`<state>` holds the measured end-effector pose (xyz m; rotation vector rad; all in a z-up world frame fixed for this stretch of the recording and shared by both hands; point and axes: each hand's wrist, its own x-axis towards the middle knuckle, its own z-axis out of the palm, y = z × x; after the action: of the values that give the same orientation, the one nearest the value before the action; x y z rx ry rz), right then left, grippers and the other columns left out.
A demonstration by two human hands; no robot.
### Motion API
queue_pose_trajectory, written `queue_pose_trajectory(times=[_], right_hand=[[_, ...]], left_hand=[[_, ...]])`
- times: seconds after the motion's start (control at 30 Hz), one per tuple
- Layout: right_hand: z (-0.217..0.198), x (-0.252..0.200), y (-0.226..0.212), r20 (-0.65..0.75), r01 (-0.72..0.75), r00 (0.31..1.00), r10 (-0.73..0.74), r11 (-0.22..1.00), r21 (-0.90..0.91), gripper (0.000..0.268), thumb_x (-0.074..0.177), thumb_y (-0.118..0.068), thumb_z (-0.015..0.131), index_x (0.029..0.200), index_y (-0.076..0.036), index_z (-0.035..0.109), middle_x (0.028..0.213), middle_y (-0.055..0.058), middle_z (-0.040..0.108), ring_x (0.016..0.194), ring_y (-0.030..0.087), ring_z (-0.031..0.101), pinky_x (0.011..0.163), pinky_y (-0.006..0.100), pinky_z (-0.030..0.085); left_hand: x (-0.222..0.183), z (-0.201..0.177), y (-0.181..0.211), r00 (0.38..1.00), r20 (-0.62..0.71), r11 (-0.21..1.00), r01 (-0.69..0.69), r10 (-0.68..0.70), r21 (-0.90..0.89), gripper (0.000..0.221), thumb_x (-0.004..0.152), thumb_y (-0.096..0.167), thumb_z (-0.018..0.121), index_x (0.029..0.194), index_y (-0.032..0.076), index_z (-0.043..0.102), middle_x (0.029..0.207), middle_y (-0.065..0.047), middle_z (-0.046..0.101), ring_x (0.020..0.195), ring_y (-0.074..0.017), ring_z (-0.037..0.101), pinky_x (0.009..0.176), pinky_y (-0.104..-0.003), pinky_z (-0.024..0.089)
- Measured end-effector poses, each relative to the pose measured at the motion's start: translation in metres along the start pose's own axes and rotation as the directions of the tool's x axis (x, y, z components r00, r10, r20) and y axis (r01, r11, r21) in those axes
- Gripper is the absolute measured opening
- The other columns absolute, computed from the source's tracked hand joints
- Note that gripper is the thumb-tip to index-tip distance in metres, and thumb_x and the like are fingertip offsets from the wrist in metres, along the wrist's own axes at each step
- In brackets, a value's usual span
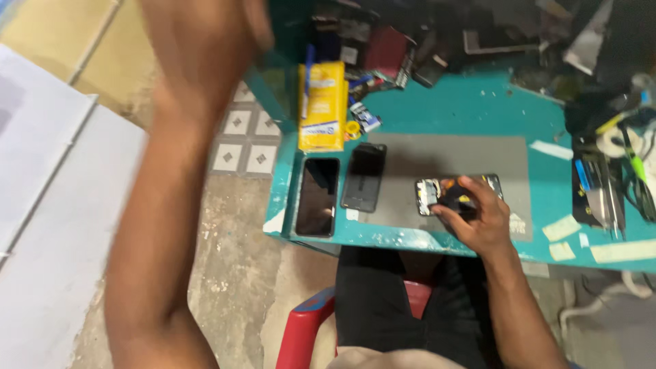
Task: The person uses a screwdriver to manipulate the internal components of a disassembled smartphone on a workbench. They repeatedly pry at the battery area and adjust small parts within the device's chassis while other phone parts and tools remain on the table.
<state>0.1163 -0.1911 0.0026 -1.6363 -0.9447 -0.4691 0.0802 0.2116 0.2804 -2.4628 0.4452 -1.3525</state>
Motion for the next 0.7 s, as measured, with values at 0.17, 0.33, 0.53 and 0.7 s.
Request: queue_pose_trajectory(times=[0.17,0.33,0.53,0.7], right_hand=[[-0.002,-0.006,0.004,0.013,-0.157,0.987,0.158,0.987,-0.028,0.076,0.082,-0.001,0.093,0.143,-0.007,0.048,0.127,0.021,0.064,0.114,0.028,0.070,0.098,0.038,0.062],[-0.015,0.001,-0.007,0.148,-0.187,0.971,0.189,0.982,-0.031,0.073,0.094,0.005,0.089,0.150,-0.006,0.044,0.130,0.021,0.064,0.121,0.027,0.071,0.096,0.033,0.064],[-0.010,0.004,-0.014,0.159,-0.199,0.970,0.184,0.976,0.083,0.073,0.100,0.014,0.083,0.153,-0.009,0.039,0.129,0.021,0.066,0.121,0.028,0.071,0.099,0.033,0.065],[-0.005,-0.004,-0.014,0.109,-0.162,0.982,0.152,0.983,0.086,0.085,0.096,0.018,0.083,0.157,-0.016,0.035,0.125,0.023,0.064,0.114,0.030,0.071,0.097,0.035,0.064]], left_hand=[[-0.060,-0.011,0.185,0.970,0.237,0.695,0.138,0.047,-0.705,0.056,0.090,-0.008,0.068,0.144,0.003,0.059,0.152,-0.016,0.058,0.127,-0.0319,0.065,0.105,-0.042,0.056],[-0.127,0.044,0.284,0.843,0.505,0.351,0.536,-0.184,-0.767,0.047,0.102,-0.003,0.064,0.147,-0.002,0.052,0.157,-0.017,0.050,0.144,-0.0354,0.054,0.119,-0.043,0.049],[-0.159,0.076,0.312,0.797,0.558,0.443,0.597,-0.231,-0.669,0.050,0.103,0.009,0.067,0.147,-0.005,0.050,0.157,-0.021,0.046,0.150,-0.0353,0.043,0.126,-0.046,0.039],[-0.169,0.079,0.316,0.821,0.547,0.625,0.514,-0.162,-0.587,0.044,0.106,0.015,0.066,0.143,-0.004,0.054,0.154,-0.018,0.051,0.150,-0.0328,0.045,0.129,-0.050,0.034]])
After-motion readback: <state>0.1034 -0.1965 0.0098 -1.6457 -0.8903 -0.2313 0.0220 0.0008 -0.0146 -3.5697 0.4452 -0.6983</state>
